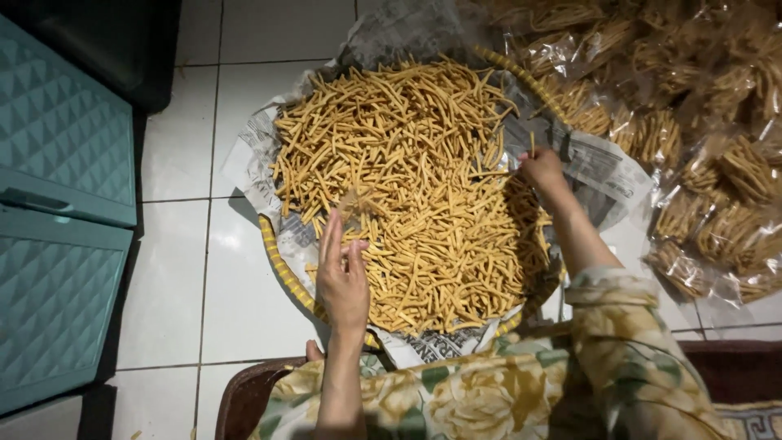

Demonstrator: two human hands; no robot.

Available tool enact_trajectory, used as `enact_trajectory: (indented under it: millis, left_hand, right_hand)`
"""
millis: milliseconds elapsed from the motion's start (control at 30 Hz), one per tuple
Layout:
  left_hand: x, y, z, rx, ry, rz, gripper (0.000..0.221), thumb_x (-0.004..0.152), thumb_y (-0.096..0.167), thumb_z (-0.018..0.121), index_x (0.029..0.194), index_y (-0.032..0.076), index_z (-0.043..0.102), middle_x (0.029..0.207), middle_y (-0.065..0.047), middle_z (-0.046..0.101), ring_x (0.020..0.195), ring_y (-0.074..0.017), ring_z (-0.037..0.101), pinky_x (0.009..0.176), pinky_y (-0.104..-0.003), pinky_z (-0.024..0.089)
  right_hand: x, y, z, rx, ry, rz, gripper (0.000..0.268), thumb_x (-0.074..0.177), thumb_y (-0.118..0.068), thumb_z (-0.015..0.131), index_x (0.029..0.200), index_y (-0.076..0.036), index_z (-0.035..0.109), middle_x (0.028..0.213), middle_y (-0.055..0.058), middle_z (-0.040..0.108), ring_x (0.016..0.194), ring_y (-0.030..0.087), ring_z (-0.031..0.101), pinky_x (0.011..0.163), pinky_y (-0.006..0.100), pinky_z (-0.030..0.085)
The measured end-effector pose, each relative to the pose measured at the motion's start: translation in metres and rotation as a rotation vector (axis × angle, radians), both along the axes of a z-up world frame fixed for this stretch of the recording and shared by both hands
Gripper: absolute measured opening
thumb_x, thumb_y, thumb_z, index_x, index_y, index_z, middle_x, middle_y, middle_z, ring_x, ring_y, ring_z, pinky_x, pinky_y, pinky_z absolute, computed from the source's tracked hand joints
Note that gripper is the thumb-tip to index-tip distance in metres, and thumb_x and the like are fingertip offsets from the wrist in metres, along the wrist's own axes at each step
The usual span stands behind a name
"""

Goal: Packing thin noodle-like snacks into small plastic bags from a large pile on a tray.

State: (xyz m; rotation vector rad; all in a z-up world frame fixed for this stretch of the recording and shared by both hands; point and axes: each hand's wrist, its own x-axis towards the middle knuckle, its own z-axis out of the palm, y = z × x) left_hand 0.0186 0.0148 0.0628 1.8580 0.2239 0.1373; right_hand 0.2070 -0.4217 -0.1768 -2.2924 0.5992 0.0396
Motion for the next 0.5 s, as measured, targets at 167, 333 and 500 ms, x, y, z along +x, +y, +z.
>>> enact_trajectory:
  millis: [167, 333, 500]
  left_hand:
    - [0.004, 0.003, -0.011, 0.021, 0.024, -0.015, 0.047, 0.106, 0.015, 0.044, 0.151, 0.005, 0.039, 0.162, -0.015, 0.034, 0.104, -0.0249, 0.073, 0.071, -0.026, 0.065]
    - [0.008, 0.003, -0.016, 0.041, 0.033, 0.004, 0.045, 0.105, 0.014, 0.046, 0.149, 0.004, 0.042, 0.161, -0.017, 0.035, 0.102, -0.0240, 0.074, 0.069, -0.026, 0.066]
    - [0.008, 0.001, -0.015, 0.014, 0.027, 0.007, 0.045, 0.104, 0.011, 0.046, 0.149, 0.004, 0.041, 0.160, -0.019, 0.036, 0.101, -0.0260, 0.074, 0.067, -0.027, 0.066]
  right_hand:
    - [0.016, 0.043, 0.021, -0.172, 0.080, -0.057, 0.040, 0.083, -0.046, 0.066, 0.098, -0.011, 0.079, 0.087, 0.016, 0.073, 0.090, 0.038, 0.071, 0.078, 0.053, 0.057]
    - [0.026, 0.069, 0.037, -0.368, 0.094, 0.005, 0.041, 0.090, -0.043, 0.064, 0.099, -0.005, 0.078, 0.089, 0.023, 0.074, 0.098, 0.044, 0.070, 0.083, 0.057, 0.057]
    - [0.018, 0.090, 0.058, -0.293, 0.122, 0.048, 0.046, 0.088, -0.047, 0.069, 0.103, -0.004, 0.078, 0.094, 0.027, 0.073, 0.102, 0.047, 0.068, 0.087, 0.058, 0.055]
